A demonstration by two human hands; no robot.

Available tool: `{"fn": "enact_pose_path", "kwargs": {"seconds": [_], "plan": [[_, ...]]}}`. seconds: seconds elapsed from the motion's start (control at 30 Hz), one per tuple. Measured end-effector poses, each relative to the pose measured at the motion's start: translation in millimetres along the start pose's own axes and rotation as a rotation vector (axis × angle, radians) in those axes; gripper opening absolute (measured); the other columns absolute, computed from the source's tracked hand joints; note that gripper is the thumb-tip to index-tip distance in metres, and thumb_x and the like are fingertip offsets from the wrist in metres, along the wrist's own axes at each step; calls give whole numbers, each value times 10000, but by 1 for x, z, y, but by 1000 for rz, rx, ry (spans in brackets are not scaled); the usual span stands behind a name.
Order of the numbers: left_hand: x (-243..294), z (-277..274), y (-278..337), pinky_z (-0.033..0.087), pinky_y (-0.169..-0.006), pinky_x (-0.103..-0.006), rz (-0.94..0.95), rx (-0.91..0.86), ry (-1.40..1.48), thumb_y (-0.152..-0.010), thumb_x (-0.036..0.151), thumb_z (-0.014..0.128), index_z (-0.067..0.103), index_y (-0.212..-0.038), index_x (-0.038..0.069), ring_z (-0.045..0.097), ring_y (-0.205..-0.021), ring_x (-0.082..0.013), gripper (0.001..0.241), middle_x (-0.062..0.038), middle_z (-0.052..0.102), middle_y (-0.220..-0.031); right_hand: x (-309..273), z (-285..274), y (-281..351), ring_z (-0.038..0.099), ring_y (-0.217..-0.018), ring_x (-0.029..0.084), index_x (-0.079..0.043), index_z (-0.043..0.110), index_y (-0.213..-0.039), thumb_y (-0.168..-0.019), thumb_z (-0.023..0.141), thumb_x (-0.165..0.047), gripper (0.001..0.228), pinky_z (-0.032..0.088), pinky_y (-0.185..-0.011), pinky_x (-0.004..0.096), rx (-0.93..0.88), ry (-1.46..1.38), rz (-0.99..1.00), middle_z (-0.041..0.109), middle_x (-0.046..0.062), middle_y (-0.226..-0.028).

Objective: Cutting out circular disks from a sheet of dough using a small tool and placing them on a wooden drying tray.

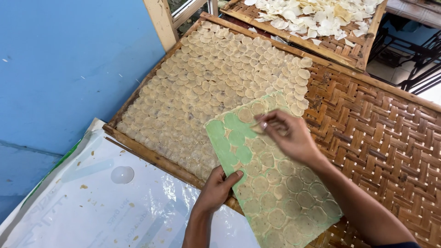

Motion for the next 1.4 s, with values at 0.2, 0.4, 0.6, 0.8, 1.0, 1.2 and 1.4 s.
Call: {"fn": "enact_pose_path", "kwargs": {"seconds": [0.2, 0.4, 0.6, 0.8, 1.0, 1.2, 1.4], "plan": [[3, 2, 1, 546, -707, -274, 42, -60, 19, -915, -16, 629, 652, -1190, -100, 667, -804, -183, 289, -167, 748, -1033, 72, -63, -45, 582, -656, 131, 12, 648, -1118, -988, 653, -29, 136, 498, -536, 219, 284, 94, 34, 675, 94, -907], [-9, -5, -3, 416, -563, -226, 83, -88, -41, -888, -43, 651, 645, -1137, -77, 504, -624, -102, 252, -53, 620, -795, 154, -108, -95, 609, -768, 160, -7, 661, -1076, -994, 659, -27, 85, 549, -671, 264, 393, 198, 199, 671, 99, -951], [-9, -5, -3, 445, -569, -225, 75, -111, -17, -858, -79, 654, 632, -1161, -87, 542, -639, -113, 304, -80, 654, -838, 220, -139, -133, 583, -664, 131, -3, 737, -1007, -932, 741, -26, 79, 510, -597, 241, 546, 334, 172, 698, 76, -854], [-5, -6, -2, 395, -525, -223, 50, -94, -60, -837, -80, 646, 649, -1123, -60, 499, -584, -103, 287, -56, 628, -776, 230, -141, -139, 593, -636, 120, -69, 790, -988, -925, 785, -85, 66, 508, -610, 259, 658, 451, 151, 735, 54, -834], [-8, -7, -2, 356, -495, -222, 22, -70, -29, -842, -71, 609, 644, -1094, -59, 462, -548, -94, 255, -44, 596, -736, 232, -140, -137, 500, -592, 135, -53, 795, -1088, -953, 752, -114, 154, 463, -662, 306, 669, 573, 45, 670, 40, -734], [-10, -7, -2, 371, -539, -216, 9, -64, 12, -850, -63, 596, 647, -1124, -74, 467, -599, -94, 279, -51, 603, -785, 186, -121, -115, 569, -830, 216, 61, 642, -1237, -945, 694, -57, 319, 517, -790, 364, 575, 484, 44, 567, 157, -1086], [-8, -6, -4, 318, -505, -219, 56, -112, 0, -852, -67, 592, 652, -1061, -54, 412, -561, -78, 218, -15, 558, -726, 54, -37, -49, 594, -846, 218, 19, 695, -1109, -1008, 625, -99, 171, 553, -671, 304, 262, 387, -343, 614, 158, -1064]]}}
Point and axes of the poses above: each hand's wrist, its own y-axis away from the middle knuckle, its own z-axis out of the palm, x = y × z, the point moved 4 cm from there along -y, towards the middle knuckle
